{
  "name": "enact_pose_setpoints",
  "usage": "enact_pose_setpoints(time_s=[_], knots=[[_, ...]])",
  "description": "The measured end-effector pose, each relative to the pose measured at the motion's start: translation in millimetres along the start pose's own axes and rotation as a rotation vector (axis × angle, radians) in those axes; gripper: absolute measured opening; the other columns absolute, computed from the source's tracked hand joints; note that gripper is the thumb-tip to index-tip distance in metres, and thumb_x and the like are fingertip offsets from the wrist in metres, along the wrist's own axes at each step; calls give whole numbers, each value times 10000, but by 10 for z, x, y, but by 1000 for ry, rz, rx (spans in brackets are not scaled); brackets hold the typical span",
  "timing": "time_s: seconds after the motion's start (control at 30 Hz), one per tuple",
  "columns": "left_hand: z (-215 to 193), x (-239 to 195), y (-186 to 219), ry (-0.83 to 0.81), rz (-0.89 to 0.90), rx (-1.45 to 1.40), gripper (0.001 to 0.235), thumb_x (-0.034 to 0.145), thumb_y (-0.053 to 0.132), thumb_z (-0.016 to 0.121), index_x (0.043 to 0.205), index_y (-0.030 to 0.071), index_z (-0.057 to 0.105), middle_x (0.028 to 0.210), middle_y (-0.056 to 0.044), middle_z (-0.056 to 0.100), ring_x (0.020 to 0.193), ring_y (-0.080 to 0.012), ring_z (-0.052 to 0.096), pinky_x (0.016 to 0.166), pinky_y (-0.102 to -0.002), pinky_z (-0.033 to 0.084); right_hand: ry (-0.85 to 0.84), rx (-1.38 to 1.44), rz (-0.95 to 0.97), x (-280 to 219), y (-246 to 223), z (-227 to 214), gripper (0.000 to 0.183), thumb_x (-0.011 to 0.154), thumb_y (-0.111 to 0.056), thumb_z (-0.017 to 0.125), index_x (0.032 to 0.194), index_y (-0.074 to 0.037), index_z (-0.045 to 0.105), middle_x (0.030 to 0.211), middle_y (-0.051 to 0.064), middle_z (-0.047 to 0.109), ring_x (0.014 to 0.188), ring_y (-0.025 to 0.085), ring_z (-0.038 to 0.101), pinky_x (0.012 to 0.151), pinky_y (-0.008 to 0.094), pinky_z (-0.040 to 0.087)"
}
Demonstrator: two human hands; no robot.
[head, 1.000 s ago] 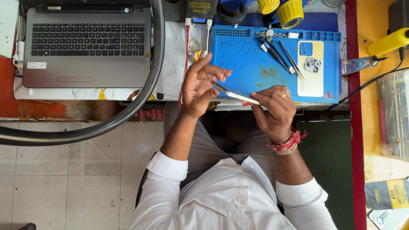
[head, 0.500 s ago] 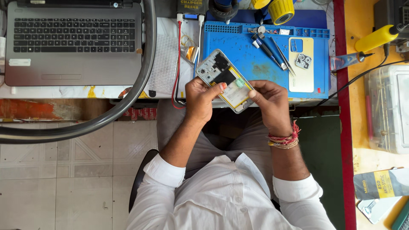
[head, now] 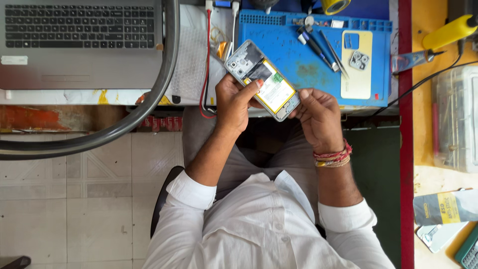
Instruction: The person disassembles a smartphone, removes the battery, and replaces it with a new one. They then reassemble the phone by reconnecting internal components and snapping the back cover into place.
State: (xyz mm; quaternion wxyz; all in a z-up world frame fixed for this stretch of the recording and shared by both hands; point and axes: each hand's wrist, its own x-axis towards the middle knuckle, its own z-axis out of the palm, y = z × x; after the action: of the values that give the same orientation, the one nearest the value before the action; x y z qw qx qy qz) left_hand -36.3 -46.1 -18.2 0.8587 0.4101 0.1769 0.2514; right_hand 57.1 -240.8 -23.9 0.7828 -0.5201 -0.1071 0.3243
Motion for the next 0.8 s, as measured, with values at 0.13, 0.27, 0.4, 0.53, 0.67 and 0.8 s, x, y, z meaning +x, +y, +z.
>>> enact_pose_setpoints(time_s=[0.13, 0.27, 0.4, 0.53, 0.67, 0.8], knots=[[1, 4, -4, 6, 1, -71, 262, 883, -17, 697, 1135, -30, 627, 996, -131, 726, 825, -190, 746, 659, -353, 669, 5, -100, -190, -15, 33, 94, 557, 1104, -408, 468, 1109, 99, 697, 885, 136, 740, 762, 168, 705, 749, 332, 616], [-69, -9, -60, -29, 5, -78, 225, 912, -28, 700, 1128, -29, 637, 1000, -125, 726, 838, -170, 732, 675, -321, 647, 33, -193, -153, -42, 65, 48, 598, 1110, -432, 447, 1192, 99, 710, 873, 102, 697, 760, 118, 627, 743, 279, 538], [-95, -35, -116, -66, 12, -50, 232, 896, -40, 704, 1120, -23, 647, 1018, -120, 731, 882, -165, 727, 783, -318, 623, 35, -52, -66, -2, 65, 3, 409, 1071, -282, 584, 1152, 100, 704, 897, 87, 699, 781, 105, 621, 743, 256, 503], [-112, -38, -133, -110, 12, -33, 237, 896, -56, 718, 1127, -39, 667, 1046, -122, 738, 945, -172, 708, 893, -321, 581, 31, 13, -56, 30, 10, 82, 230, 1043, -128, 669, 1076, 88, 742, 922, 84, 750, 738, 74, 589, 685, 235, 452], [-100, -59, -145, -128, -70, -232, 259, 950, -34, 685, 1207, -42, 652, 1126, -139, 723, 1031, -196, 692, 977, -327, 564, 48, -588, -351, -169, -88, 304, 161, 1009, -102, 736, 987, 57, 741, 853, 82, 705, 747, 102, 618, 682, 270, 479], [43, -117, -194, -125, -134, -422, 515, 912, 20, 632, 1410, 73, 511, 1175, -108, 671, 1037, -209, 689, 935, -358, 573, 118, -966, -683, -349, -235, 637, 162, 949, -131, 800, 923, 10, 725, 811, 100, 696, 725, 180, 646, 670, 288, 495]])
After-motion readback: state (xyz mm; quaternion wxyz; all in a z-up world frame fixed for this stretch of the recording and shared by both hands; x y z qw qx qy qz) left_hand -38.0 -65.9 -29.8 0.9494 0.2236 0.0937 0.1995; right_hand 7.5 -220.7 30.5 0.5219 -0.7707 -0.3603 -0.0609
